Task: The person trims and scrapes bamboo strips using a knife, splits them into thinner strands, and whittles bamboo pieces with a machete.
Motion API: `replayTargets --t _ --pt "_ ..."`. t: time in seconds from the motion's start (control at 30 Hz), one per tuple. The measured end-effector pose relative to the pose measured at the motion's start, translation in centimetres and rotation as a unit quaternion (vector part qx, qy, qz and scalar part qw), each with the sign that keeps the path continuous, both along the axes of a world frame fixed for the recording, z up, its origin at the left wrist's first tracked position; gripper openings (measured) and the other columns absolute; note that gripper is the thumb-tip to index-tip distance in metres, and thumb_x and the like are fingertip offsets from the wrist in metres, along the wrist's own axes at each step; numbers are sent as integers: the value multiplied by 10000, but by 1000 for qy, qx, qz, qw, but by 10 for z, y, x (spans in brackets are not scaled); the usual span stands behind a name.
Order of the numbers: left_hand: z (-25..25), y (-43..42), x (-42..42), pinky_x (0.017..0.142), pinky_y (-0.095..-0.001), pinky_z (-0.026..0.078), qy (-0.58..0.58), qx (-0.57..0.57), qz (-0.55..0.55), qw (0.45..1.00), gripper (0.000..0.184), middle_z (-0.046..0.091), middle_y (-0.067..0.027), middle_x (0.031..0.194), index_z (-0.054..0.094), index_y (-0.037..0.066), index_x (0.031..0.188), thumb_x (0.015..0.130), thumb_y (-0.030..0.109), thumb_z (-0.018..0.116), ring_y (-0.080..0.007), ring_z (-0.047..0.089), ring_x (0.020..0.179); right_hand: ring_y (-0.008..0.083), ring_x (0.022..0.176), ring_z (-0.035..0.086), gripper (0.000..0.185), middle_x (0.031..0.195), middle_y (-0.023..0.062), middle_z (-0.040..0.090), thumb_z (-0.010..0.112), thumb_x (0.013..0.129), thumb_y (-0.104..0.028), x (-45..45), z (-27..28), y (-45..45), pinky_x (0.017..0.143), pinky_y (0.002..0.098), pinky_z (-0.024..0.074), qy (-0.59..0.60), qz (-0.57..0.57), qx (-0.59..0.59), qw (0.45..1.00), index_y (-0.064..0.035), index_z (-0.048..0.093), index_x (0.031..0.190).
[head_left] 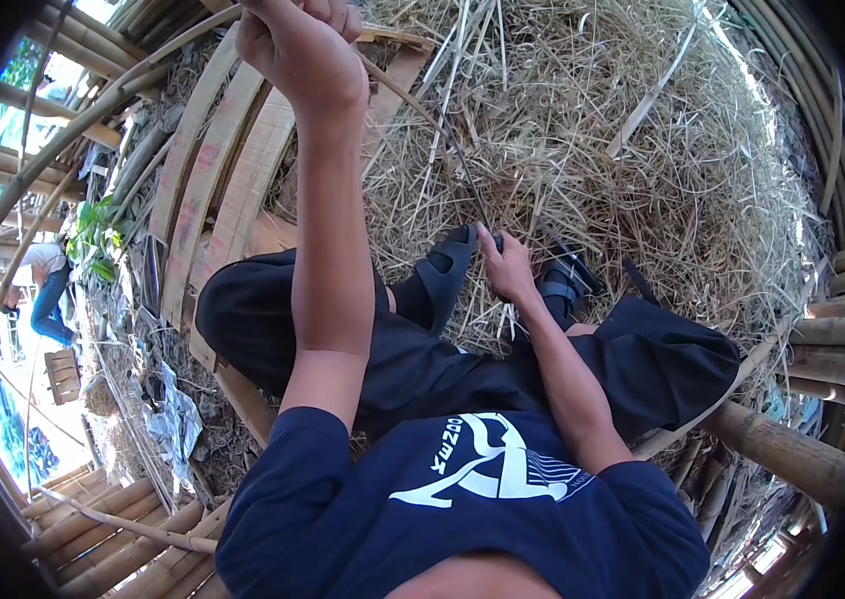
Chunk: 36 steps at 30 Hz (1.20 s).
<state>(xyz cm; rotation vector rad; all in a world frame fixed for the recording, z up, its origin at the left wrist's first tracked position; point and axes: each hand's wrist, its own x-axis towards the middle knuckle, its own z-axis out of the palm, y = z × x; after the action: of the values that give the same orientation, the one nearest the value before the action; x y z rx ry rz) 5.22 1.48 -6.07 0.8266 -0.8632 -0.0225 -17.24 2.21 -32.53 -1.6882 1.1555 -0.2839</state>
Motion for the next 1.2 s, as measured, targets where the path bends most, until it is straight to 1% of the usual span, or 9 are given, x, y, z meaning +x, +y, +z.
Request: replayTargets --t 0.17,0.43,0.5,0.57,0.67,0.83,0.97,1.1,1.2 --pt "-1 -2 1 422 -275 139 -1 -6 11 1000 559 164 47 530 249 133 636 972 574 325 -86 141 445 314 615 604 613 614 199 586 524 897 -536 -7 -14 -12 630 409 458 47 1 8 999 47 588 716" --pt "-4 -3 4 436 -282 121 -15 -1 -15 1000 570 148 45 531 225 135 629 973 579 316 -97 117 456 294 543 583 534 593 166 585 504 926 -468 0 -2 -1 591 402 452 -87 35 -29 995 46 595 815" --pt "-7 -3 5 433 -281 121 -31 -6 -17 999 568 155 43 530 225 133 632 974 576 321 -92 125 452 208 528 523 547 569 125 549 499 934 -476 -1 -37 -2 578 380 440 -1 -23 -3 1000 33 583 752" --pt "-10 -2 10 431 -278 125 24 -6 -49 999 570 172 38 529 233 129 635 968 579 339 -86 138 445 231 568 567 582 578 129 560 493 926 -511 -4 -58 -10 614 403 450 41 -20 -43 998 34 596 749" --pt "-7 -5 -7 423 -266 139 5 -18 -48 999 568 213 34 546 278 116 647 954 583 381 -77 174 443 279 553 612 623 581 161 588 492 910 -543 -4 -35 -18 587 401 468 21 -16 97 995 41 596 719" --pt "-6 -1 -2 415 -248 163 97 -35 -45 994 567 339 27 558 470 72 692 921 591 461 -67 236 434 223 470 578 611 544 115 565 469 933 -533 -7 -29 -6 506 370 457 27 -26 82 996 21 551 688" --pt "-17 -2 17 417 -248 165 96 -41 -60 993 563 356 24 555 491 84 660 872 603 535 -75 233 437 156 377 470 476 547 45 497 434 973 -480 -8 -36 -3 364 288 370 -123 -97 317 935 -42 490 797" --pt "-20 -2 27 420 -254 159 76 -31 -76 994 575 346 25 547 481 87 644 865 615 534 -81 222 439 179 395 491 529 523 89 519 405 985 -465 1 0 0 418 324 399 -101 -39 193 975 1 535 771" --pt "-20 -4 28 418 -253 157 89 -30 -76 993 588 328 24 528 472 90 630 867 625 521 -80 212 431 325 525 569 487 540 180 509 421 985 -405 4 -2 -1 547 419 438 -115 10 -7 993 27 564 810"
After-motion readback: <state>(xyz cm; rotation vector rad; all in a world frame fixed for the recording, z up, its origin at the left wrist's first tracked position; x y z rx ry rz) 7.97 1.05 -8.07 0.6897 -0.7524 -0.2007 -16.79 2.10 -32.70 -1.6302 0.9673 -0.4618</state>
